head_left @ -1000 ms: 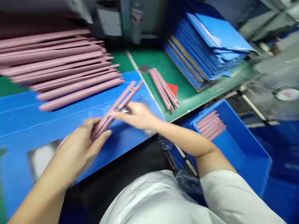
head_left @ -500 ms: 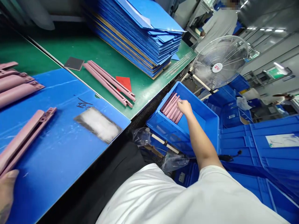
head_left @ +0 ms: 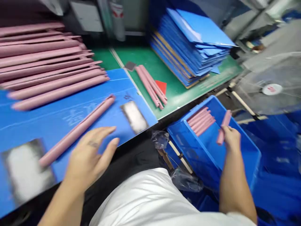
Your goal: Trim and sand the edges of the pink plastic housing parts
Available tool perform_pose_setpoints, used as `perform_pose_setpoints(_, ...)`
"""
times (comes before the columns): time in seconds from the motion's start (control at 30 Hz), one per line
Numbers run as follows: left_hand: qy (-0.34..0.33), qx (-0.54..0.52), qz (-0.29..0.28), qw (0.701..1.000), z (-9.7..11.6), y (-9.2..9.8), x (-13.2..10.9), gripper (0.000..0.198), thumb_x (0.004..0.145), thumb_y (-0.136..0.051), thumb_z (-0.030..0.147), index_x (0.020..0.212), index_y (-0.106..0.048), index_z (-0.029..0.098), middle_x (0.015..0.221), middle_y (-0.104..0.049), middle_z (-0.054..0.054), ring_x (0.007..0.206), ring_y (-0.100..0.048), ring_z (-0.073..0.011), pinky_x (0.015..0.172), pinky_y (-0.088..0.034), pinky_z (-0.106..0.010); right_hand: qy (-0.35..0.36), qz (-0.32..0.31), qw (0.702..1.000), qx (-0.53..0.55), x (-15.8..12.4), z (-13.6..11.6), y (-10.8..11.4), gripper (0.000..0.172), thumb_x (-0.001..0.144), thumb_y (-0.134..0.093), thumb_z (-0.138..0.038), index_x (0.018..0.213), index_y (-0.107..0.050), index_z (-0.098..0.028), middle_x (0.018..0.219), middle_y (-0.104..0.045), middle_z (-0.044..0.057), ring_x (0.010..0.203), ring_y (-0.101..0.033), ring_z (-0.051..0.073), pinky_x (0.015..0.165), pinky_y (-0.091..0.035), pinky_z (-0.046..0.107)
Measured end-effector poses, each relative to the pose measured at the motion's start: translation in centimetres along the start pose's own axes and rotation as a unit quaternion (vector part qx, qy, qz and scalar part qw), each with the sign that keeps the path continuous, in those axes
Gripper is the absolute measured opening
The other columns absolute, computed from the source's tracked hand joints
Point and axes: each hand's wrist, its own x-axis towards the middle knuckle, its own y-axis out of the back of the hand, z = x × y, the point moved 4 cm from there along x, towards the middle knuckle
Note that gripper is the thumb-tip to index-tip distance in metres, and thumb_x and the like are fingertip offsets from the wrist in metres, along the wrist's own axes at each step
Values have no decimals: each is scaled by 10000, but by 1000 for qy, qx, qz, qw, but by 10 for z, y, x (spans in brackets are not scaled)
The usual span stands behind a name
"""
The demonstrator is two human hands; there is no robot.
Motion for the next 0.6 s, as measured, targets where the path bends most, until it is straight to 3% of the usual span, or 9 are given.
perform_pose_setpoints(0.03, 9, -25, -5, 1000, 4, -6, 1, 380, 1011, -673, 334, 1391, -652, 338, 1292, -738, -48, 1188, -709, -280, 1125, -543, -482, -1, 33, 999, 33, -1, -12, -1, 358, 1067, -522, -590, 1144, -755, -329, 856, -763, 81, 623, -701, 274, 463, -512, 380)
perform_pose_setpoints(0.07, 30, -70, -25, 997, 7, -14, 3, 370, 1029, -653, 358, 1395, -655, 300, 1275, -741, -61, 1149, -716, -254, 1093, -559, -443, 0, 55, 996, 66, -4, -27, -8, 342, 1049, -528, -595, 1171, -738, -355, 769, -746, 68, 544, -675, 284, 424, -474, 391)
perform_pose_setpoints(0.13, 83, -174, -20, 981, 8, -27, 7, 404, 1055, -619, 420, 1416, -656, 244, 1247, -741, -90, 1087, -719, -217, 1043, -574, -395, 12, 46, 990, 134, -16, -71, -42, 332, 987, -633, -563, 1238, -701, -358, 731, -746, 44, 528, -694, 290, 439, -504, 401)
perform_pose_setpoints(0.23, 151, -324, 3, 934, 4, -38, 7, 570, 1039, -636, 521, 1519, -586, 218, 1306, -706, -131, 1121, -702, -210, 1011, -580, -361, 78, -113, 966, 218, -48, -166, -118, 411, 879, -784, -527, 1212, -710, -297, 774, -764, 3, 569, -720, 228, 502, -571, 347)
perform_pose_setpoints(0.27, 167, -368, 14, 915, 1, -38, 5, 615, 1026, -651, 546, 1540, -562, 219, 1316, -695, -136, 1117, -699, -211, 972, -594, -344, 116, -215, 935, 257, -60, -201, -144, 427, 904, -773, -497, 1268, -679, -295, 816, -778, -1, 578, -709, 201, 525, -572, 324)
perform_pose_setpoints(0.37, 211, -442, 67, 870, -13, -22, -9, 588, 994, -690, 567, 1452, -611, 206, 1235, -700, -125, 1004, -696, -192, 784, -618, -274, 225, -342, 862, 300, -83, -280, -187, 439, 965, -736, -433, 1352, -588, -290, 824, -772, -20, 575, -667, 161, 572, -550, 292)
perform_pose_setpoints(0.47, 244, -452, 104, 852, -29, 0, -30, 502, 986, -691, 567, 1309, -654, 184, 1102, -699, -91, 838, -672, -163, 673, -607, -262, 301, -370, 829, 293, -87, -317, -202, 391, 1013, -678, -416, 1354, -545, -278, 747, -726, -40, 541, -625, 159, 572, -509, 297)
perform_pose_setpoints(0.6, 270, -282, 184, 902, -40, 22, -54, 396, 1078, -508, 483, 1298, -641, 182, 977, -671, -73, 848, -660, -193, 810, -596, -335, 360, -382, 800, 290, -91, -335, -212, 325, 1057, -594, -376, 1354, -523, -264, 668, -654, -63, 498, -584, 156, 541, -467, 293)
